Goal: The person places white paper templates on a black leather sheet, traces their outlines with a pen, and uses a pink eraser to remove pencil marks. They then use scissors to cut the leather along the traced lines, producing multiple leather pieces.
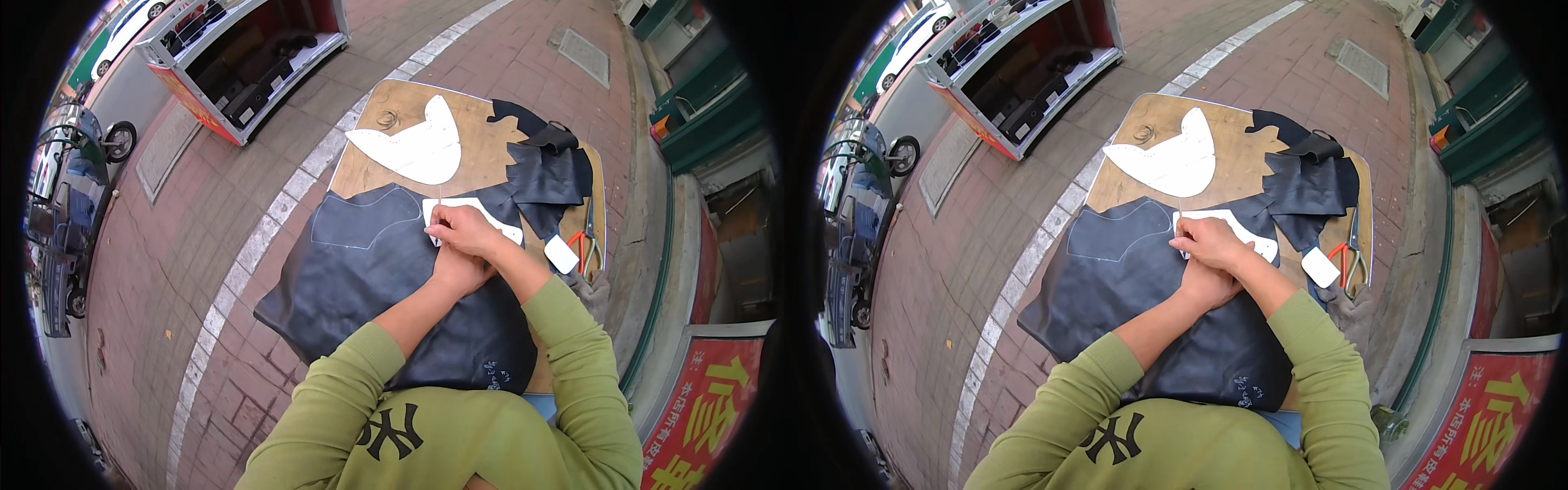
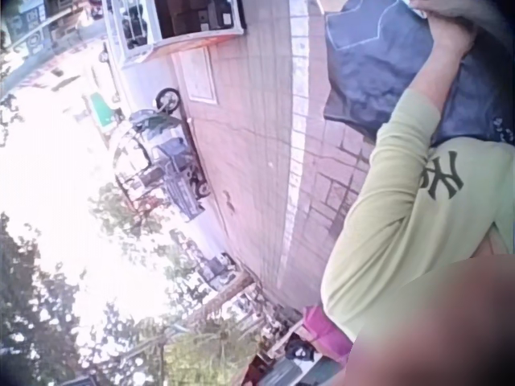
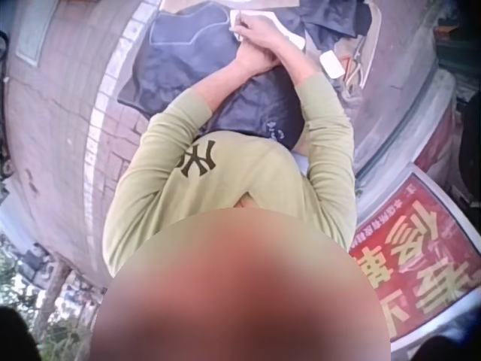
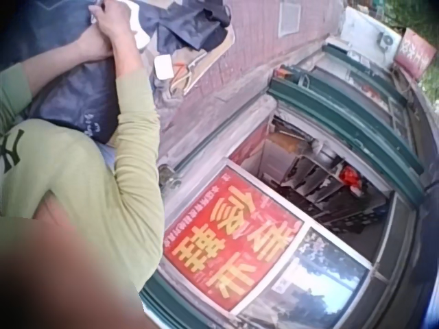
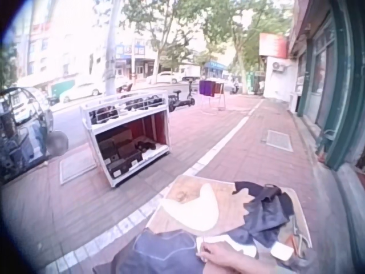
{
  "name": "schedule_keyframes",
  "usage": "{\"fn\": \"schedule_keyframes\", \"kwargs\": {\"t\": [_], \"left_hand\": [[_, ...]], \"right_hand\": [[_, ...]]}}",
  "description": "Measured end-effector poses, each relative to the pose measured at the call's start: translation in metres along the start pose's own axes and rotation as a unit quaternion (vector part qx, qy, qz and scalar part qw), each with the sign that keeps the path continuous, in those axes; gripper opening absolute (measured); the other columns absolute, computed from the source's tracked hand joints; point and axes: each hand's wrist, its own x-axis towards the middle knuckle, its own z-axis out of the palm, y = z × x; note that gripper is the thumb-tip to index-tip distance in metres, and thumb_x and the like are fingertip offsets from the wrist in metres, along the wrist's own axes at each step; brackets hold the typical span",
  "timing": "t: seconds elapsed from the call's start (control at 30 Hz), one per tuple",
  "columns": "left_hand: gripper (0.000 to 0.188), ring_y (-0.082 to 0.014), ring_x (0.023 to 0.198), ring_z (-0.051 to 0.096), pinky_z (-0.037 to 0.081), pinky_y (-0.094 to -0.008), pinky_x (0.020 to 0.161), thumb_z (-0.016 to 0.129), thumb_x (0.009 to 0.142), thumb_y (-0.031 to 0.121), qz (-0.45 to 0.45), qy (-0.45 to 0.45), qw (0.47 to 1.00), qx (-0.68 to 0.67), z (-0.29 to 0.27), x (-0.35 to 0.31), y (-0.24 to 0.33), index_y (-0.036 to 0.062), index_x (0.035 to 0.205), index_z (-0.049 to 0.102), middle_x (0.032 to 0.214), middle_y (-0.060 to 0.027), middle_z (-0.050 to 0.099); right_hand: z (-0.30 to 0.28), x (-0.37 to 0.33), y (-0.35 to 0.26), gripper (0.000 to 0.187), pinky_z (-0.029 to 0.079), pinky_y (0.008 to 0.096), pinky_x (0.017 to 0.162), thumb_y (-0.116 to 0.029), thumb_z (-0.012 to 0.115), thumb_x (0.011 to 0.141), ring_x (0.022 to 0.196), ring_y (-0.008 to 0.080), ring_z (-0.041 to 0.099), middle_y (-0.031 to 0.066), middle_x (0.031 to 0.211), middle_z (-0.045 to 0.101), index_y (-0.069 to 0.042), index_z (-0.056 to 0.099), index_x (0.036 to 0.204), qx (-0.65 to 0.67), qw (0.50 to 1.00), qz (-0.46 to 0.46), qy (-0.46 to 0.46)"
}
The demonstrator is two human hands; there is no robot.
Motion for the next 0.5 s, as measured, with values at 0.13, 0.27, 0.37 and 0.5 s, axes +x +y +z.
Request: {"fn": "schedule_keyframes", "kwargs": {"t": [0.13,0.27,0.37,0.5], "left_hand": [[0.052,-0.0377,0.121,0.048,0.033,-0.0529,0.103,0.041,0.099,0.047,0.014,0.036,0.999,-0.003,0.0009,-0.0009,-0.0003,0.0236,0.145,0.043,0.126,-0.0149,0.057],[0.052,-0.0385,0.124,0.046,0.032,-0.0531,0.105,0.041,0.099,0.047,0.009,0.016,1.0,0.023,-0.002,-0.0003,0.0013,0.0237,0.146,0.043,0.13,-0.0166,0.055],[0.053,-0.0387,0.125,0.045,0.031,-0.0533,0.105,0.04,0.099,0.048,0.008,0.011,0.999,0.033,-0.0029,-0.0001,0.0019,0.0236,0.146,0.042,0.133,-0.0174,0.054],[0.054,-0.0388,0.126,0.044,0.029,-0.0554,0.107,0.04,0.099,0.049,0.003,-0.005,1.0,0.0,-0.0025,0.0008,0.0009,0.022,0.146,0.042,0.134,-0.0176,0.054]], "right_hand": [[0.0021,0.0008,-0.0015,0.025,0.048,0.0431,0.07,-0.031,0.069,0.087,0.077,0.033,0.065,0.0137,0.078,0.067,-0.006,0.063,0.087,-0.015,1.0,-0.003,-0.009],[0.0022,0.0013,-0.0018,0.024,0.048,0.0433,0.071,-0.029,0.069,0.087,0.077,0.0329,0.065,0.0134,0.078,0.067,-0.006,0.064,0.088,-0.018,1.0,-0.012,-0.009],[0.0014,0.0017,-0.0013,0.023,0.048,0.0433,0.07,-0.028,0.07,0.087,0.078,0.0328,0.065,0.0131,0.078,0.067,-0.007,0.064,0.088,-0.017,1.0,-0.017,-0.014],[0.0005,0.0058,-0.0014,0.021,0.048,0.0427,0.07,-0.027,0.07,0.087,0.078,0.0324,0.065,0.0128,0.078,0.067,-0.007,0.064,0.089,-0.02,0.999,-0.027,-0.025]]}}
